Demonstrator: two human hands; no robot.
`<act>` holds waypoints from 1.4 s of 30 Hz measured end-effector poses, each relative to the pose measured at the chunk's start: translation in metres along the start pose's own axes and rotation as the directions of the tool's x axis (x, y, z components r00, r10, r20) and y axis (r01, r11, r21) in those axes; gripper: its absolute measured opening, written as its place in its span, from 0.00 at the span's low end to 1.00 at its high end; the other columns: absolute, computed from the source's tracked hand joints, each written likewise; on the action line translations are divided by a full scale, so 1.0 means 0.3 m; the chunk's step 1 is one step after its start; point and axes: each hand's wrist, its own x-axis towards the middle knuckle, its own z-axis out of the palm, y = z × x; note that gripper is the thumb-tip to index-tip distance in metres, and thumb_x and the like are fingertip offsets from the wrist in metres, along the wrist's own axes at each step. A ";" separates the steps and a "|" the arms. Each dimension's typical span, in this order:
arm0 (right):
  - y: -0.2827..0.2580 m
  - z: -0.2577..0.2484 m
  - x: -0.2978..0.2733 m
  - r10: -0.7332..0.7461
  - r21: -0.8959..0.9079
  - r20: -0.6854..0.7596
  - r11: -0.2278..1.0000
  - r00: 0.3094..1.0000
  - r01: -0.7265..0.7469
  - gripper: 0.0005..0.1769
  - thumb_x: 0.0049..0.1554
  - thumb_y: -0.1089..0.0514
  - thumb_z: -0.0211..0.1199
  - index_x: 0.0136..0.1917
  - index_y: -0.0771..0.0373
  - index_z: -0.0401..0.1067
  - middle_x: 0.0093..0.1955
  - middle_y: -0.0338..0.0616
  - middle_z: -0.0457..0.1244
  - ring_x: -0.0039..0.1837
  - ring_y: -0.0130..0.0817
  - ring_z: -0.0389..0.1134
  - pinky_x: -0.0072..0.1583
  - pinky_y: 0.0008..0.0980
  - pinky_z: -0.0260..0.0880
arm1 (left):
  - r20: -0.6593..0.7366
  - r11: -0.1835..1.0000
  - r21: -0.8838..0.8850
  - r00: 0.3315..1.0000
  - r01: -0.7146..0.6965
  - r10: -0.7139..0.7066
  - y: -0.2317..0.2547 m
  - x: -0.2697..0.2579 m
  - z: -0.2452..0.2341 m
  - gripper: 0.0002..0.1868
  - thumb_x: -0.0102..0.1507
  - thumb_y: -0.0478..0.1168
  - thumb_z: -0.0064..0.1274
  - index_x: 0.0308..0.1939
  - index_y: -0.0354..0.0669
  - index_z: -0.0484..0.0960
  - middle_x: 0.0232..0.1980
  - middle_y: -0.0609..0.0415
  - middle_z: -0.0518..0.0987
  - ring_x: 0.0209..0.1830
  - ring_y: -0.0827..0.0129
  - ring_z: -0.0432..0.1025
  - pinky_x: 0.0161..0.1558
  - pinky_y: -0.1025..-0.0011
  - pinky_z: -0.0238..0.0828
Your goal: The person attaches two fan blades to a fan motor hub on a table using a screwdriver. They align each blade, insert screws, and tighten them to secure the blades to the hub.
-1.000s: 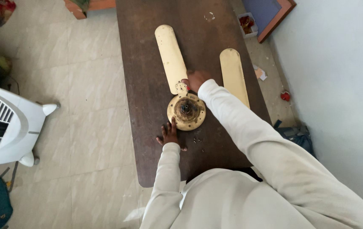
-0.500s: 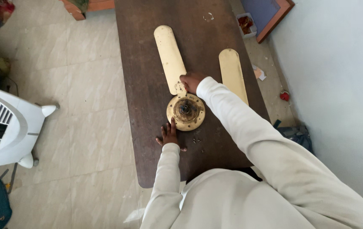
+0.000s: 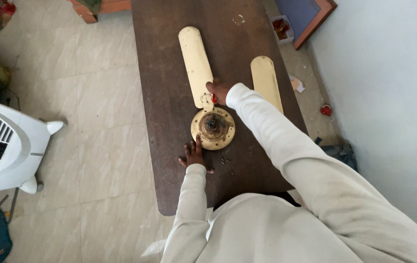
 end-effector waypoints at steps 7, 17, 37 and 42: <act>0.006 0.009 0.000 0.073 0.045 0.082 0.996 0.994 -0.077 0.15 0.60 0.54 0.60 0.55 0.66 0.68 0.52 0.55 0.71 0.56 0.53 0.72 0.59 0.48 0.70 | -0.023 0.999 -0.036 0.999 -0.023 0.022 -0.003 -0.005 0.000 0.89 0.40 0.47 0.83 0.77 0.82 0.17 0.87 0.69 0.34 0.87 0.60 0.28 0.77 0.31 0.31; -0.143 -0.062 -0.033 0.400 -0.045 0.071 0.916 0.914 -0.397 0.24 0.62 0.41 0.61 0.60 0.62 0.74 0.57 0.56 0.70 0.59 0.53 0.72 0.61 0.50 0.71 | -0.004 0.999 -0.039 1.000 0.000 0.000 0.001 -0.009 -0.001 0.89 0.40 0.45 0.83 0.77 0.83 0.16 0.87 0.70 0.33 0.87 0.61 0.28 0.77 0.32 0.32; -0.073 -0.001 -0.041 0.353 0.091 -0.099 0.934 0.930 -0.345 0.20 0.62 0.42 0.58 0.45 0.58 0.80 0.46 0.52 0.72 0.49 0.54 0.73 0.55 0.51 0.72 | -0.034 0.999 -0.047 0.999 -0.017 0.015 -0.003 -0.006 0.001 0.89 0.39 0.45 0.83 0.77 0.82 0.17 0.87 0.69 0.35 0.87 0.60 0.29 0.77 0.31 0.32; -0.074 0.039 -0.045 0.433 0.153 -0.116 0.897 0.894 -0.414 0.22 0.62 0.41 0.57 0.41 0.57 0.81 0.41 0.50 0.71 0.47 0.52 0.73 0.55 0.50 0.72 | -0.034 0.999 -0.048 0.999 -0.018 0.016 -0.002 -0.006 0.008 0.90 0.39 0.45 0.84 0.78 0.82 0.18 0.87 0.68 0.35 0.87 0.60 0.29 0.77 0.32 0.31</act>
